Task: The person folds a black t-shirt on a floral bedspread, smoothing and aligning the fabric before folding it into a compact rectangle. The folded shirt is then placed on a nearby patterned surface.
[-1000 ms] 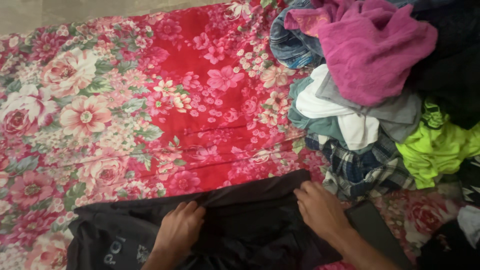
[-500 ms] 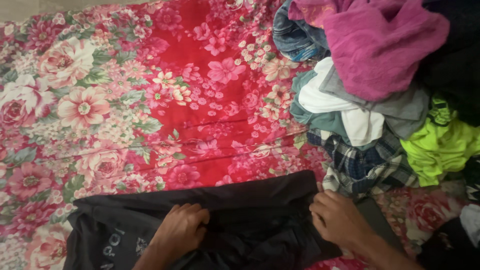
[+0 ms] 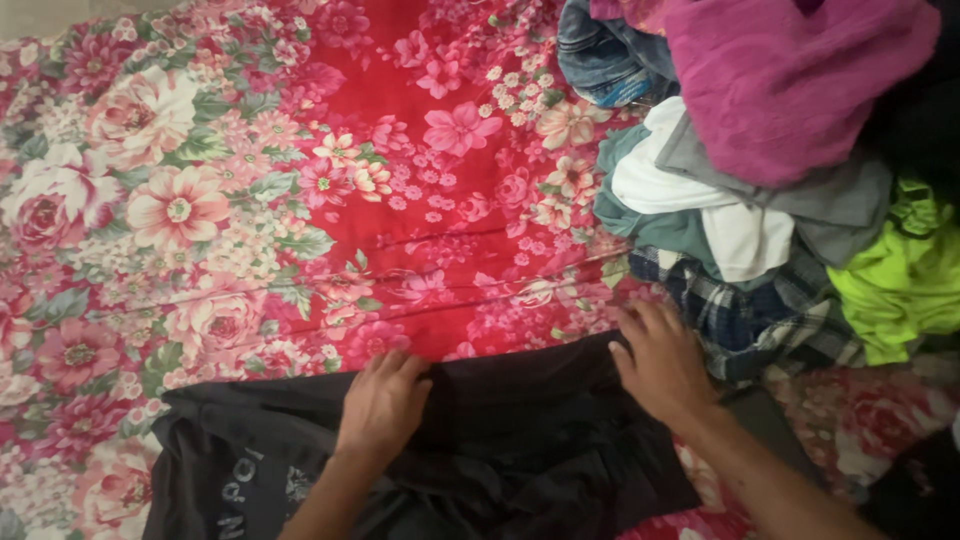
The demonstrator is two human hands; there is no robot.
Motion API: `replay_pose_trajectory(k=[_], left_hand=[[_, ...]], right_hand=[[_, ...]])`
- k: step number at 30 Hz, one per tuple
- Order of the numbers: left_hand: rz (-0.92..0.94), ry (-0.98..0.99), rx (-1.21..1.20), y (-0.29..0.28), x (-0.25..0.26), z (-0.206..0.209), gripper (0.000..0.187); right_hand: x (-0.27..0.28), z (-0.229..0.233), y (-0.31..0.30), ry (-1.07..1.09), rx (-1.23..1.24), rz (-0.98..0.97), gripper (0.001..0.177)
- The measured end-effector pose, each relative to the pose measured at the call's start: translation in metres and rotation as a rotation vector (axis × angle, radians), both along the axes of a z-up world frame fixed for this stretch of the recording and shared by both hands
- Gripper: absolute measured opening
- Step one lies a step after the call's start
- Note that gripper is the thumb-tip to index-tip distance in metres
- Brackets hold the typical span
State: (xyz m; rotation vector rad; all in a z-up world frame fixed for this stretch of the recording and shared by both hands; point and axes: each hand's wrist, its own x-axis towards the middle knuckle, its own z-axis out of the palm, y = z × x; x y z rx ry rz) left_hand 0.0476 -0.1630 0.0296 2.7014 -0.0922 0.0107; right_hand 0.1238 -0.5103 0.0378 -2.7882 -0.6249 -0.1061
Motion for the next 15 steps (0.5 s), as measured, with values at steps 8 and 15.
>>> replay_pose_trajectory(k=[8, 15], left_hand=[[0.071, 0.026, -0.045, -0.015, 0.009, -0.018, 0.01], [0.221, 0.052, -0.139, -0.02, 0.016, -0.023, 0.008]], right_hand=[[-0.004, -0.033, -0.027, 0.078, 0.224, 0.043, 0.015], [0.017, -0.047, -0.027, 0.218, 0.324, -0.159, 0.018]])
